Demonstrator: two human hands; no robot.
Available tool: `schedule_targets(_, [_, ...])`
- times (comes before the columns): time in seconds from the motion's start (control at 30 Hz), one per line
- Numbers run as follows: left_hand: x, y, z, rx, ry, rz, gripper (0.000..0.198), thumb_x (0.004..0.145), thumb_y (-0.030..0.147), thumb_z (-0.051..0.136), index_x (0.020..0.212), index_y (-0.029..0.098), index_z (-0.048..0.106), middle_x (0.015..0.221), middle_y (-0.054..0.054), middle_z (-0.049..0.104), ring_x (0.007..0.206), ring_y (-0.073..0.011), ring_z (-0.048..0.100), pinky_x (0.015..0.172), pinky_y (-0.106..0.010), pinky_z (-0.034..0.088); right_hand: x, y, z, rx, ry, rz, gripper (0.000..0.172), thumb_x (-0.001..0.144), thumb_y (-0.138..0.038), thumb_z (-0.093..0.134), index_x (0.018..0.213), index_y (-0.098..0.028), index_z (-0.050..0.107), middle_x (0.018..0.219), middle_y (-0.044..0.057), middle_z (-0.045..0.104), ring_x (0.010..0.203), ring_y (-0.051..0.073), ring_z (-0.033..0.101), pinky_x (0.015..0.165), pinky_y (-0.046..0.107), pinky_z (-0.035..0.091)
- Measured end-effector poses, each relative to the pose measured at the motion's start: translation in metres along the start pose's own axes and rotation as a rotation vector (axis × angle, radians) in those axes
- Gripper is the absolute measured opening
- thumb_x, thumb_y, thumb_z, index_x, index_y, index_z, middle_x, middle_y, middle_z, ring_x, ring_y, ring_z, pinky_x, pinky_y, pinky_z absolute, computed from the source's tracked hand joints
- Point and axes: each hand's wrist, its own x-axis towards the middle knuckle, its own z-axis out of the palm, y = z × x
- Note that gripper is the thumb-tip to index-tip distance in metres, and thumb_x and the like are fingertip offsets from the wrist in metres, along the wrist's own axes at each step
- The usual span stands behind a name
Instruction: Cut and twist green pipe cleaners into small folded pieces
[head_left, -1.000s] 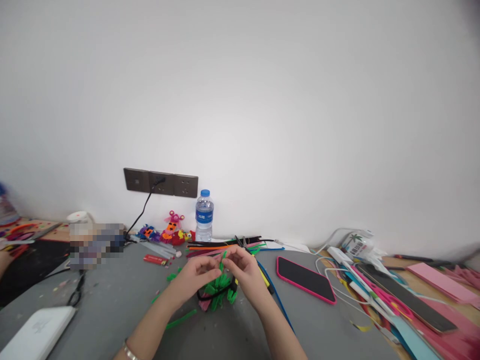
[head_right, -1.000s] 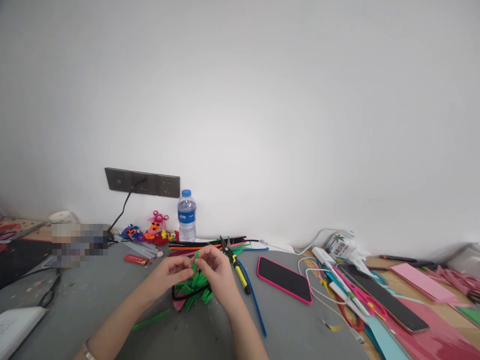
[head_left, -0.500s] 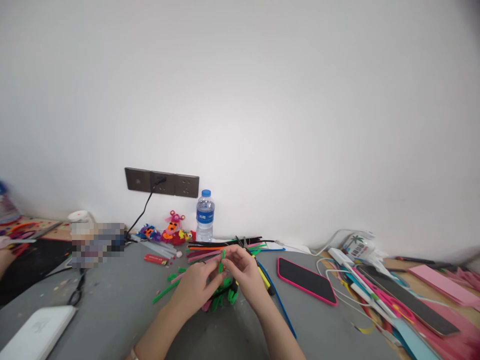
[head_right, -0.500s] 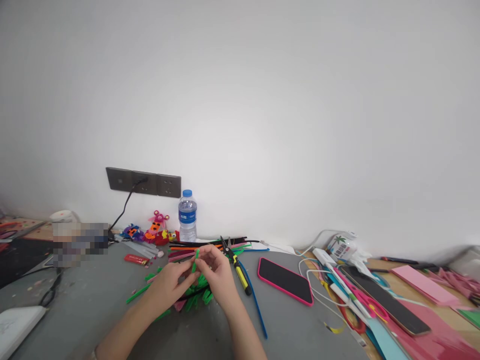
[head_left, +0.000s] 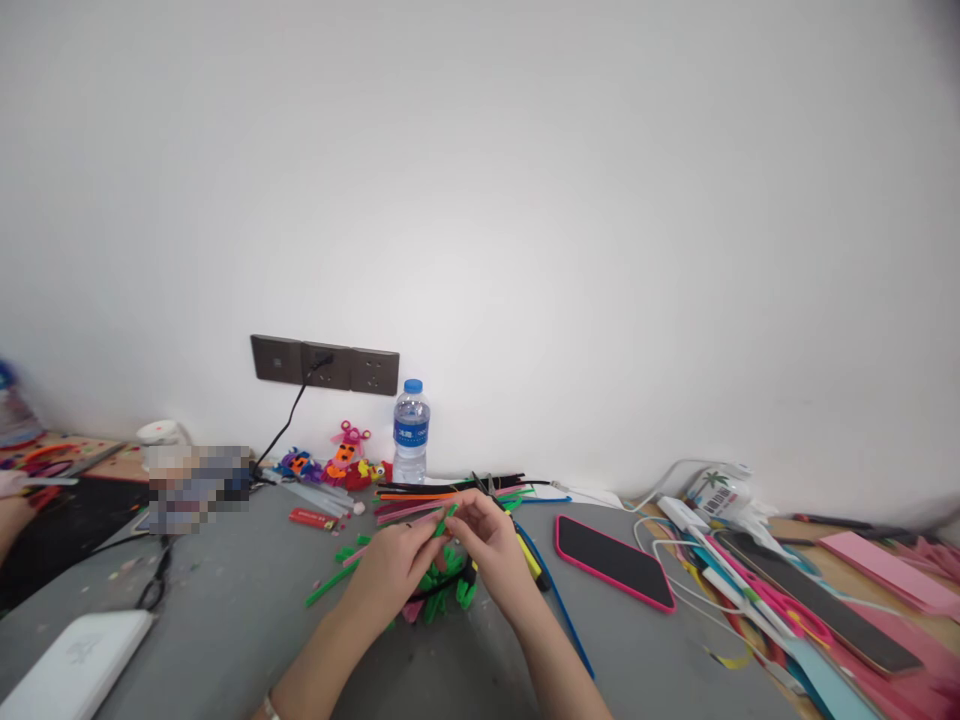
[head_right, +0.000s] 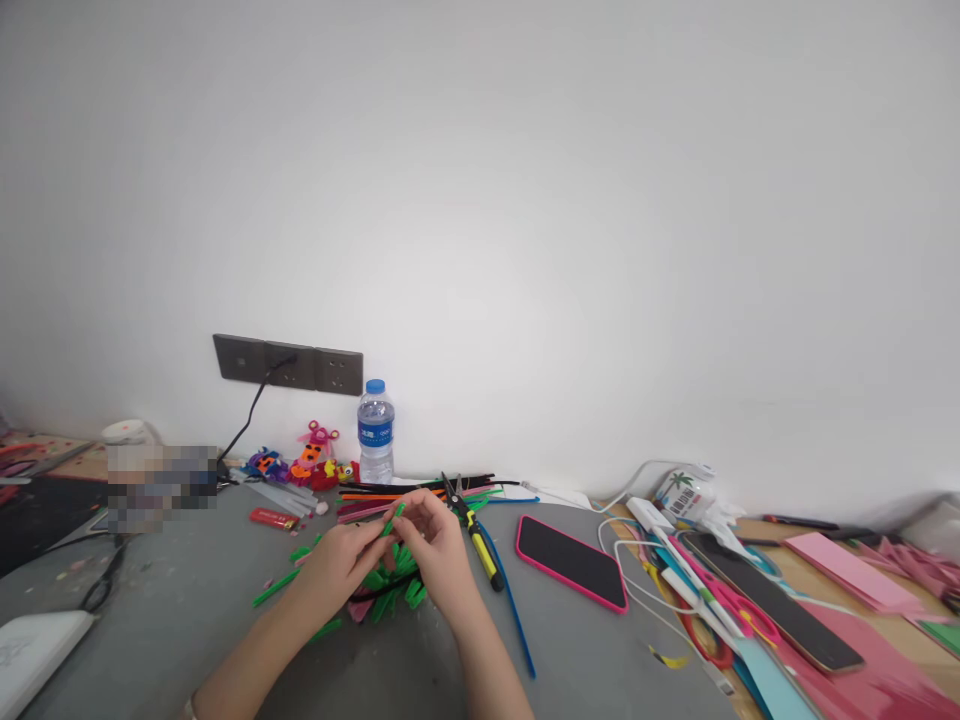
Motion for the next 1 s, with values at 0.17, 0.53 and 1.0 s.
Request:
schedule_targets(0.17, [0.0007, -0.003, 0.0005, 0.062, 0.009, 0.001, 0.031, 0.095, 0.025, 0.04, 0.08, 0.02, 0.066, 0.068, -0.004, 0.07, 0.065, -0.0204, 0.065, 0.06, -0.025, 0.041, 0.0011, -0.0004, -0.0007, -0.026, 0.015, 0.0, 0.016, 0.078, -0.034, 0.07, 0.082, -0.021, 0.062, 0.076, 0.002, 0.064, 0.069, 0.017, 0.059, 0.063, 0.028, 0.048])
schedule_targets(0.53, [0.0003, -0.0015, 0.0003, 0.071, 0.045, 0.007, 0.028, 0.093, 0.026, 0.043, 0.082, 0.019, 0.068, 0.072, -0.005, 0.071, 0.069, -0.022, 0.065, 0.062, -0.026, 0.041, 0.0009, -0.002, -0.0002, -0.02, 0.024, -0.005, 0.018, 0.077, -0.036, 0.071, 0.079, -0.021, 0.061, 0.073, 0.001, 0.063, 0.067, 0.017, 0.059, 0.062, 0.028, 0.048])
schedule_targets(1.0, [0.0008, -0.0021, -0.0002, 0.059, 0.088, -0.008, 0.033, 0.096, 0.027, 0.041, 0.075, 0.021, 0.067, 0.065, -0.001, 0.071, 0.06, -0.0178, 0.064, 0.058, -0.024, 0.038, 0.0014, 0.0019, -0.0021, -0.117, 0.084, -0.021, 0.021, 0.076, -0.039, 0.071, 0.08, -0.02, 0.062, 0.075, 0.002, 0.063, 0.07, 0.018, 0.058, 0.065, 0.028, 0.047])
